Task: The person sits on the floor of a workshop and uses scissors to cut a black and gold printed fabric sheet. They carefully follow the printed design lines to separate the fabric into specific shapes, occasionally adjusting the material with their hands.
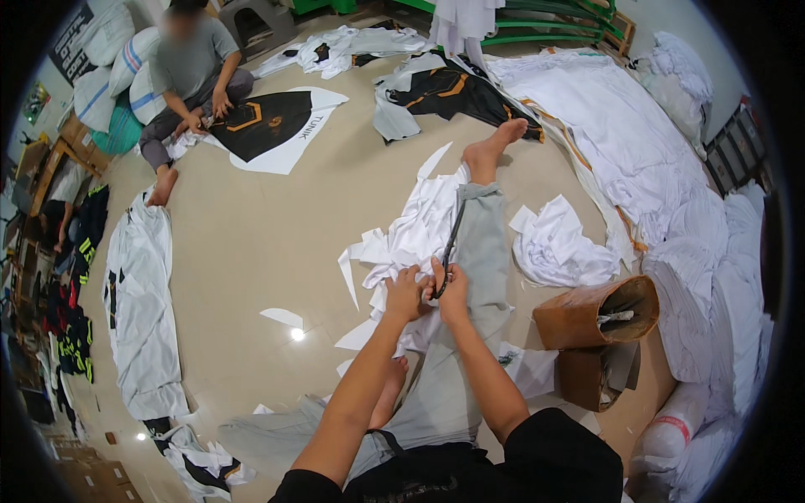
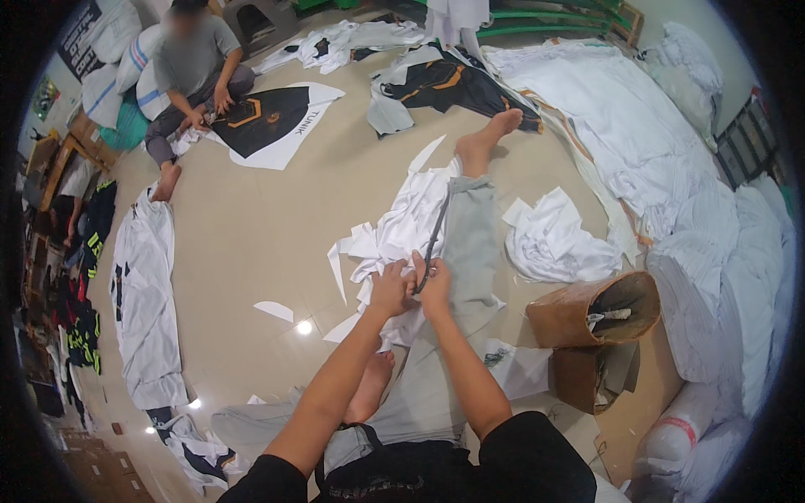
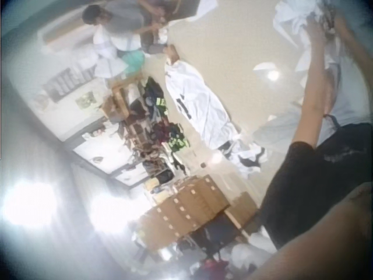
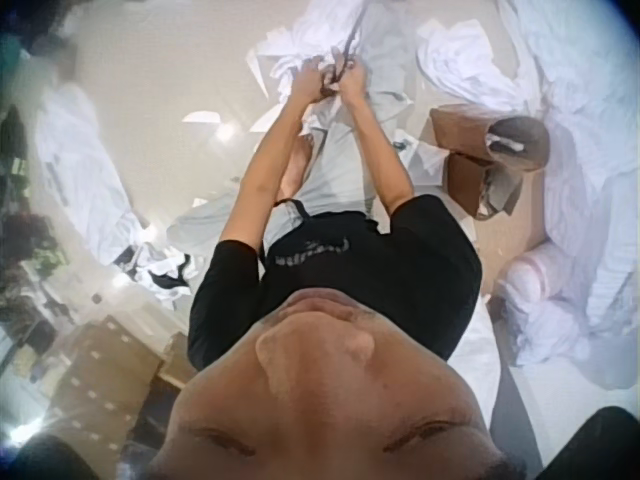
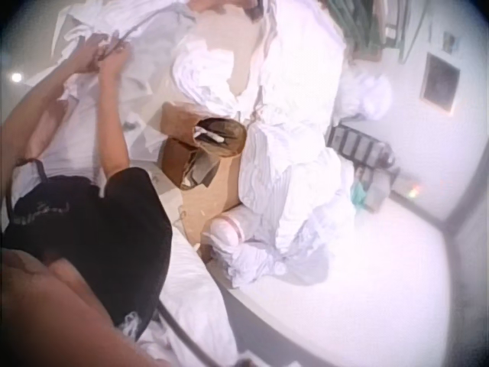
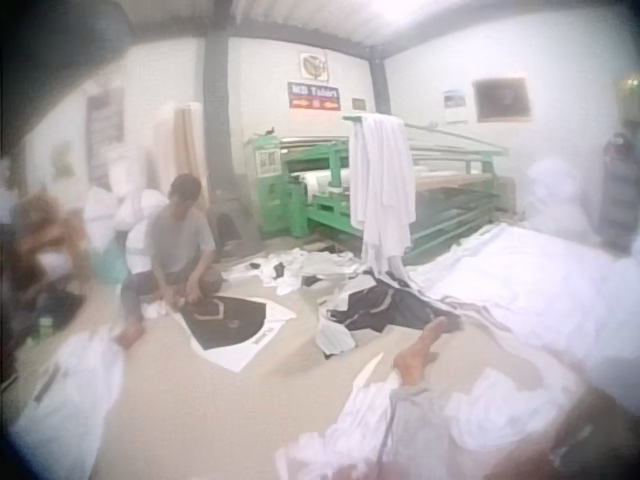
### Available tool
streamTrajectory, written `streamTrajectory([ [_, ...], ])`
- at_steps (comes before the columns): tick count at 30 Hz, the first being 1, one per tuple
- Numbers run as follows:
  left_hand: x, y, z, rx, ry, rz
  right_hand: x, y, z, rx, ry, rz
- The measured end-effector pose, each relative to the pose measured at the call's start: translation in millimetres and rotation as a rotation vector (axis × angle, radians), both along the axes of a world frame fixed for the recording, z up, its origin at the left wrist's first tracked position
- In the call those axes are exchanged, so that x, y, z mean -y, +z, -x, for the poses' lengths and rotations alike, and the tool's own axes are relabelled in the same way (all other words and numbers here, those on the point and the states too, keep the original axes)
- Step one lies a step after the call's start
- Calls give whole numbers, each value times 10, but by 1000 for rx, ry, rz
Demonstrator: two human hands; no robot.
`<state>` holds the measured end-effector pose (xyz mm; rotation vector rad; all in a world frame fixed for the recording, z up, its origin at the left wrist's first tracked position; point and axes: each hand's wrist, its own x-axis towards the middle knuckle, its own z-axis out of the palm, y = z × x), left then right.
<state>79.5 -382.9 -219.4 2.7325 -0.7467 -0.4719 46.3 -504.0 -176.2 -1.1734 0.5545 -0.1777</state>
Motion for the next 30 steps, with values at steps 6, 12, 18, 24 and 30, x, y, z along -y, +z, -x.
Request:
streamTrajectory([
  [6, -1353, -316, -196, 202, 287, 130, -188, 131, -49, -12, 10, -12],
  [12, -2685, -426, 207, 462, 814, 90, 108, 81, 68, -6, 15, 136],
  [18, -3369, -1065, -408, 305, 626, -70, -480, 857, 92, 206, 171, 240],
  [24, 582, -184, 633, -535, -421, 637, 72, 832, 648, 105, 109, 495],
  [30, -1583, -290, 674, -152, 380, 751, -346, 785, 789, -67, 389, 418],
])
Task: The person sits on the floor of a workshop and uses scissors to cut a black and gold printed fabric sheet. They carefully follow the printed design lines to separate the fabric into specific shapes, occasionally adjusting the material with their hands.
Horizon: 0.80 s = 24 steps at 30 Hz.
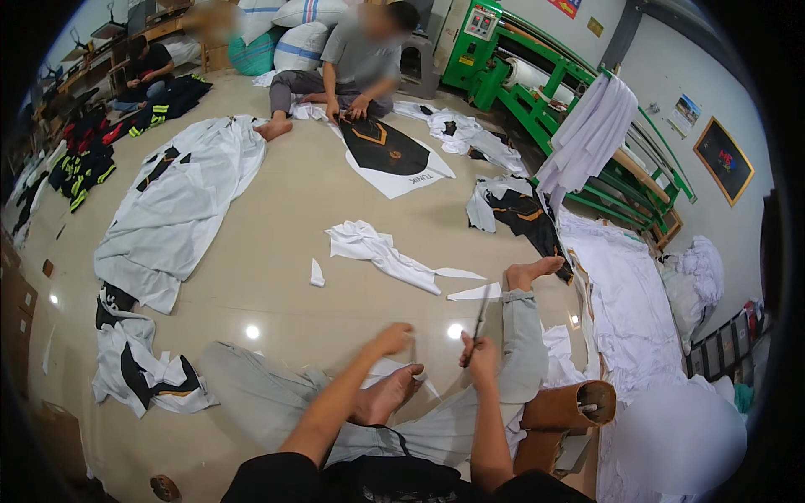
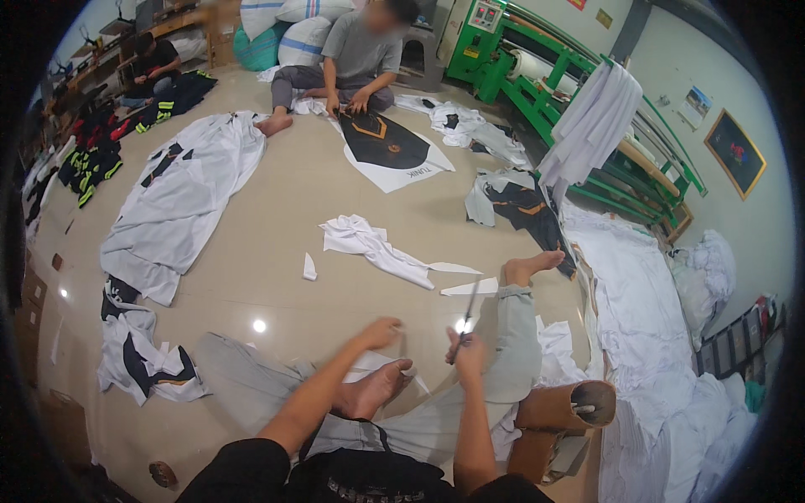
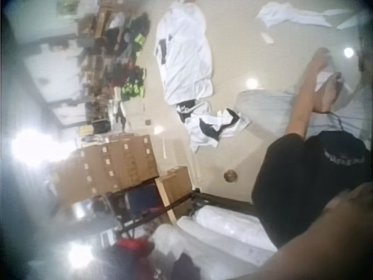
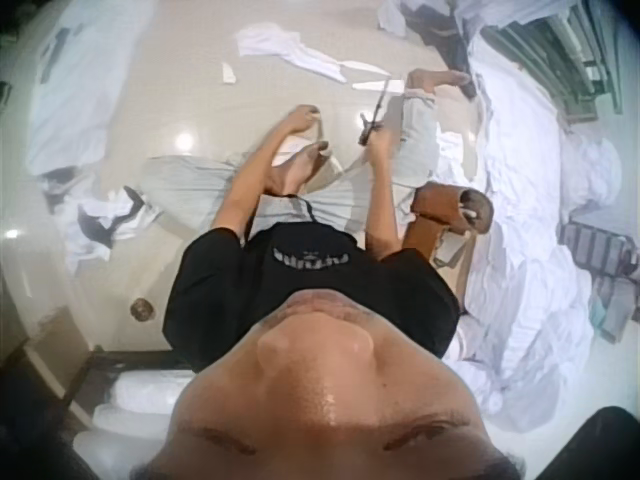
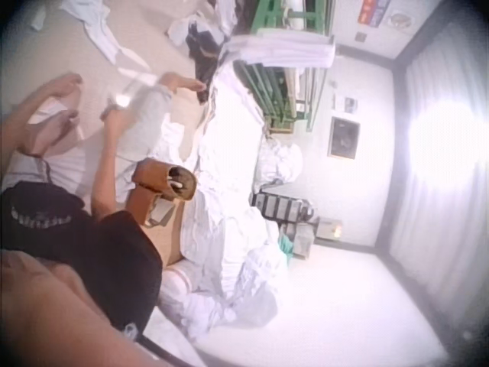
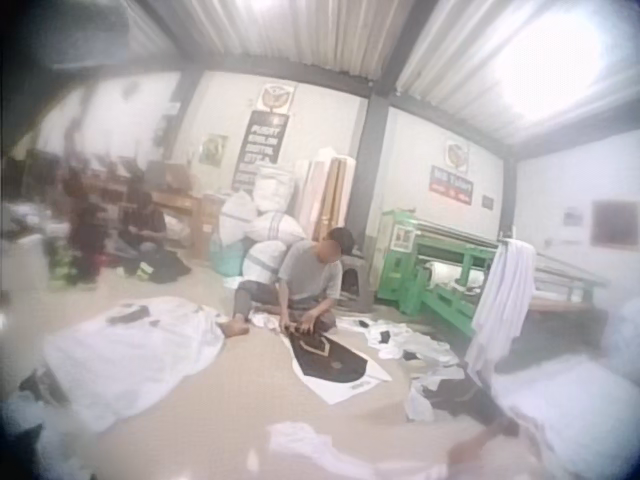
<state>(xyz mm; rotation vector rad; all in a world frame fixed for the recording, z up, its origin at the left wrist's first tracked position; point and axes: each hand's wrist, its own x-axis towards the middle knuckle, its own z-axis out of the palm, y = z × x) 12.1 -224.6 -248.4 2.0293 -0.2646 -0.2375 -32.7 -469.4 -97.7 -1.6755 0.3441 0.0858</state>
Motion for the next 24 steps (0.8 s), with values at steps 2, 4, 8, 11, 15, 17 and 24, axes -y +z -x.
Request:
streamTrajectory([
  [2, -743, -45, 178, 54, 213, -308, 34, -440, -163, -137, 76, 45],
  [4, -1264, -68, 480, -35, 325, -485, 123, -750, -282, -205, 59, 73],
  [8, -2654, -113, 740, 76, 1060, -121, -558, -933, -709, -133, -48, -126],
  [11, -2539, 259, 463, 218, 1270, -503, -498, -1043, -1174, 6, -82, -13],
  [15, -2662, 84, 585, -109, 825, -837, -604, -1213, -1797, -5, 25, 198],
  [17, -2638, 11, 714, -14, 878, -820, -738, -1220, -2023, -20, 86, 327],
  [24, -2464, -296, 741, 297, 938, -716, -606, -1578, -2744, 46, 115, 561],
])
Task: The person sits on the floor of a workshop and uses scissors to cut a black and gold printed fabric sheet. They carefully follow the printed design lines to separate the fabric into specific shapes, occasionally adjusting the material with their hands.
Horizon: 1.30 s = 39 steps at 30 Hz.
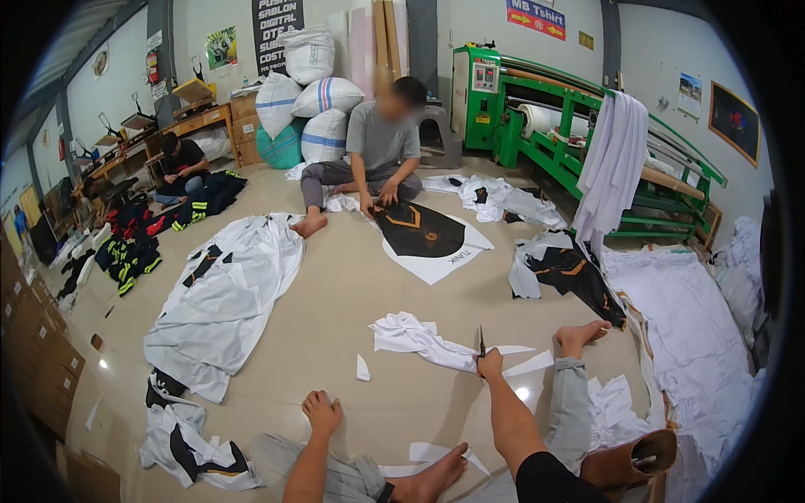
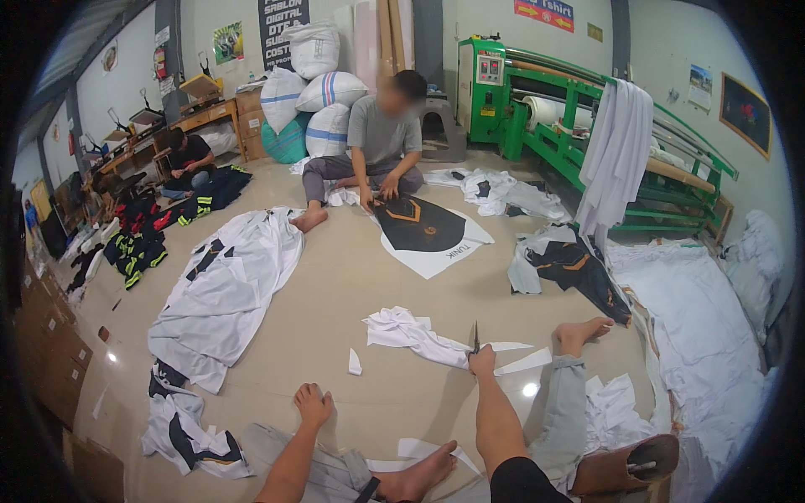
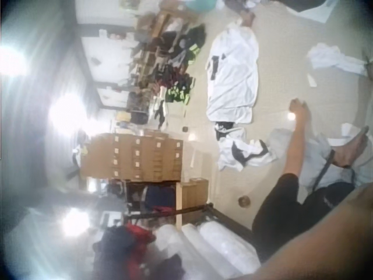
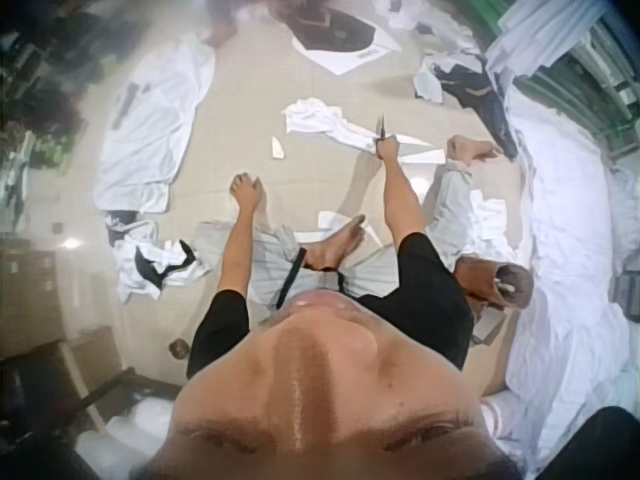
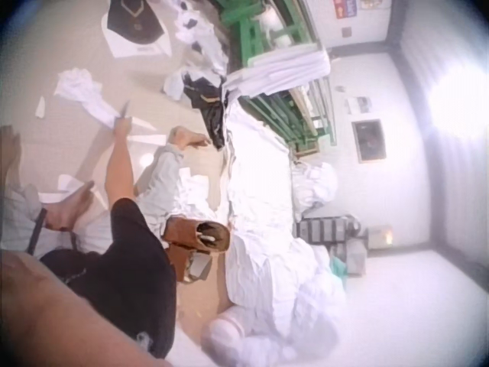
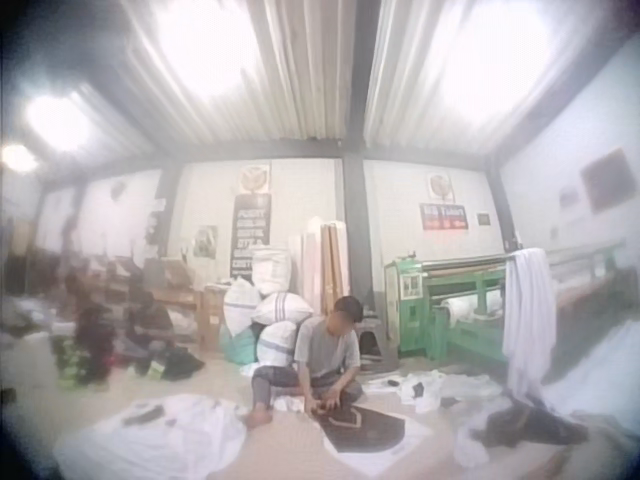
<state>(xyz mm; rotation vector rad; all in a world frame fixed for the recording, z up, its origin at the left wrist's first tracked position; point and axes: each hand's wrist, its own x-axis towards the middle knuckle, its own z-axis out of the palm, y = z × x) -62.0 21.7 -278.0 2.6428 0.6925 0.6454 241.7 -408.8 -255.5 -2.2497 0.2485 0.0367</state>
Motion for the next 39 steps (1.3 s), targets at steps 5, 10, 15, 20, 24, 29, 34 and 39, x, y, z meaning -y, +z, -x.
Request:
streamTrajectory([
  [5, -8, -5, 1, -43, 32, -6, -205, 37, -113, 118, -49, -97],
  [10, 96, 3, -121, 2, -6, 27, 112, -58, -392, 58, -62, -130],
  [15, 126, -6, -294, -103, 35, 64, 404, -48, -339, 93, -21, -38],
  [20, 426, 61, -674, -278, 97, 164, 593, 153, -165, 28, -124, -223],
  [24, 845, 100, -1292, -182, -105, 285, 855, 175, -28, -71, -114, -357],
  [29, 1729, 191, -1896, -422, -551, 251, 1293, 161, 65, -189, -48, -276],
  [34, 2581, -105, -1463, -224, -855, -18, 1137, 138, 545, -26, -179, -262],
  [39, 2966, -35, -575, -65, -912, -14, 1183, -131, 986, 191, -229, 17],
])
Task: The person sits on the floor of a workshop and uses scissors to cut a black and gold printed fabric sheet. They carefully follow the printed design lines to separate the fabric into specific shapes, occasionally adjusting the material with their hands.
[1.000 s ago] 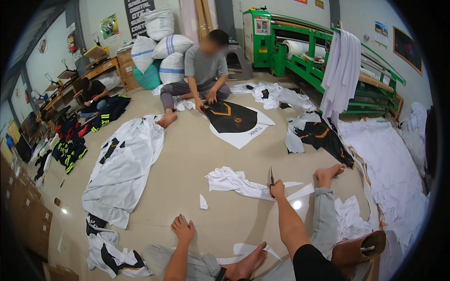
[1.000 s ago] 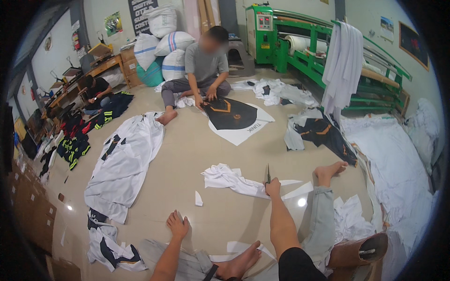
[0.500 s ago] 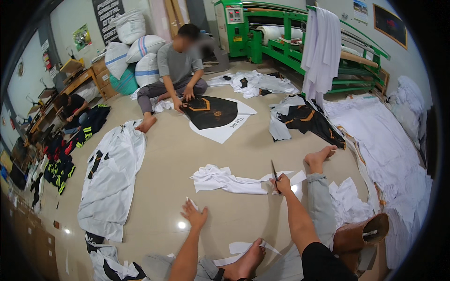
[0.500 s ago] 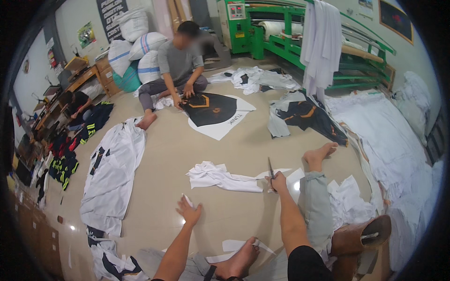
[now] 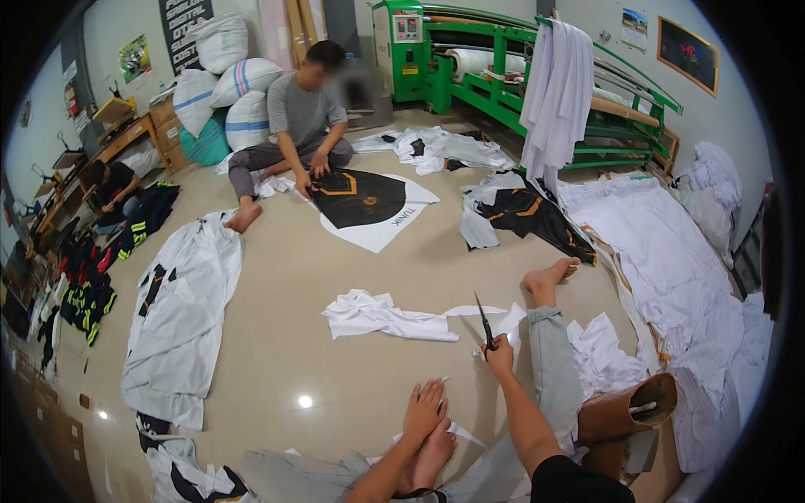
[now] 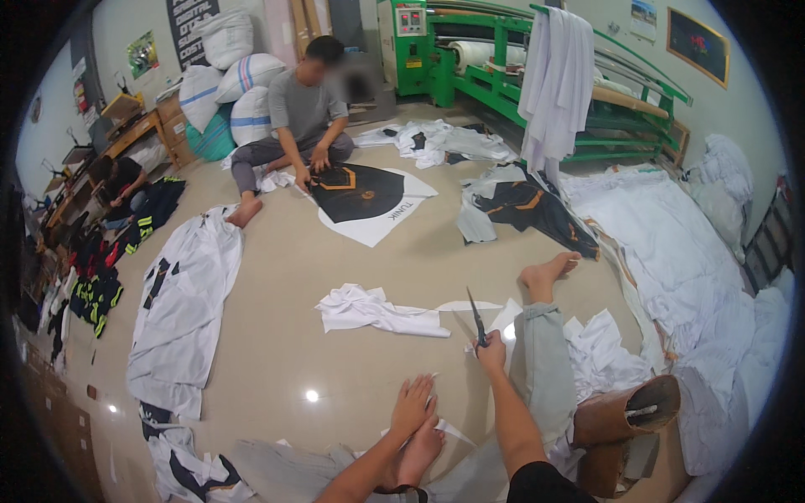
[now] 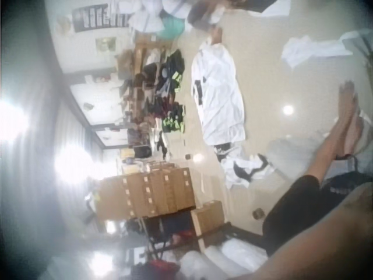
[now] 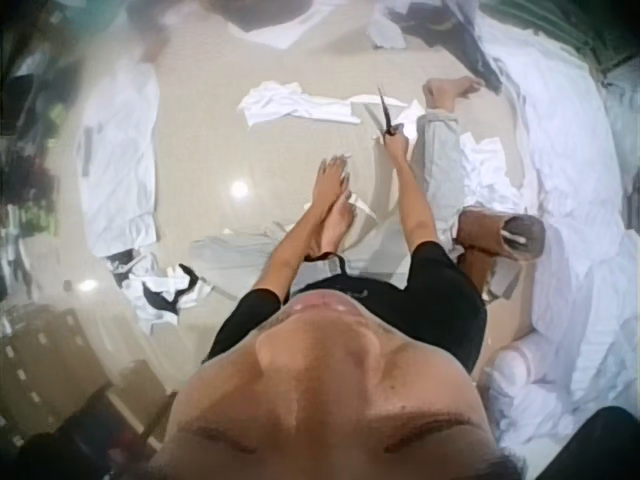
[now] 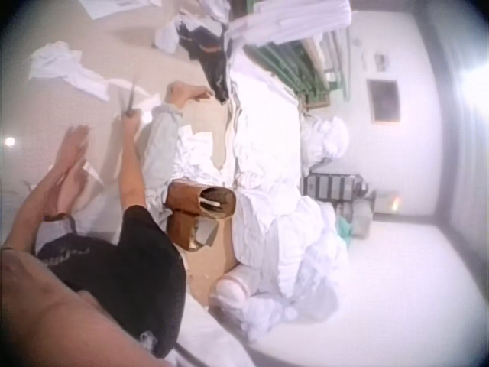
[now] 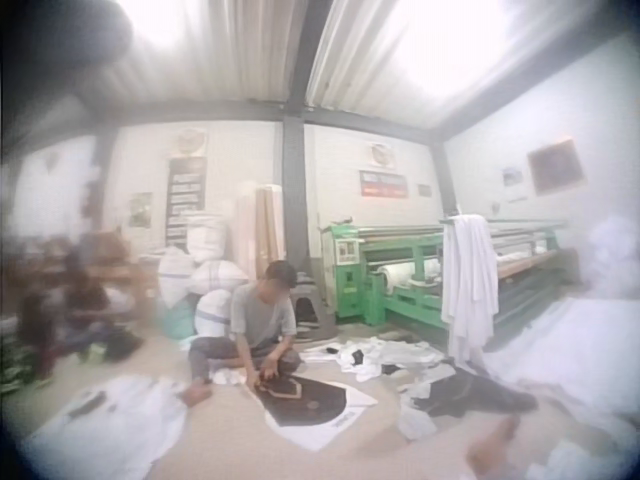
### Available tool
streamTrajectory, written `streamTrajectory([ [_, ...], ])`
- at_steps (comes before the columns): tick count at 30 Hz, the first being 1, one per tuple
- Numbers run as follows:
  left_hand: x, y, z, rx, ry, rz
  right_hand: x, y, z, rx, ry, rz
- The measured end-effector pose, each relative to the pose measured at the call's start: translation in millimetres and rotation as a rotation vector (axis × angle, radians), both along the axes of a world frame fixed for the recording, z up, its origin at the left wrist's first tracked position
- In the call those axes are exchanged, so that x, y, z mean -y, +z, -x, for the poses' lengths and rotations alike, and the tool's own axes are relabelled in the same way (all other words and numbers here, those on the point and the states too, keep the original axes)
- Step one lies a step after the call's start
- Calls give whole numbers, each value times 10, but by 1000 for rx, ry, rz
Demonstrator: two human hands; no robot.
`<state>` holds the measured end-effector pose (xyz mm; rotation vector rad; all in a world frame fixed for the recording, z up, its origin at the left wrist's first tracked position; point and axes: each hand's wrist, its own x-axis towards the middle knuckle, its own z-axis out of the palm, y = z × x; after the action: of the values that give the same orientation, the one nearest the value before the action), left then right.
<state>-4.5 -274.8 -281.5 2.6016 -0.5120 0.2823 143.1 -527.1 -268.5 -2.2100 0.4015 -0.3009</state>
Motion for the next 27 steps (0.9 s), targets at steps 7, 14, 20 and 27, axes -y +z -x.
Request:
streamTrajectory([
  [7, -394, 75, 645, -29, 120, 325, -502, -28, 492, -95, -7, -16],
  [14, -641, 213, 898, -334, 338, 109, -994, 398, 925, -167, 88, -897],
  [20, -388, 555, 1152, -665, 474, -75, -1203, 1200, 1570, -100, 179, -949],
  [27, -359, 278, 1008, -768, 282, -6, -1347, 2201, 1948, 58, 403, -944],
])
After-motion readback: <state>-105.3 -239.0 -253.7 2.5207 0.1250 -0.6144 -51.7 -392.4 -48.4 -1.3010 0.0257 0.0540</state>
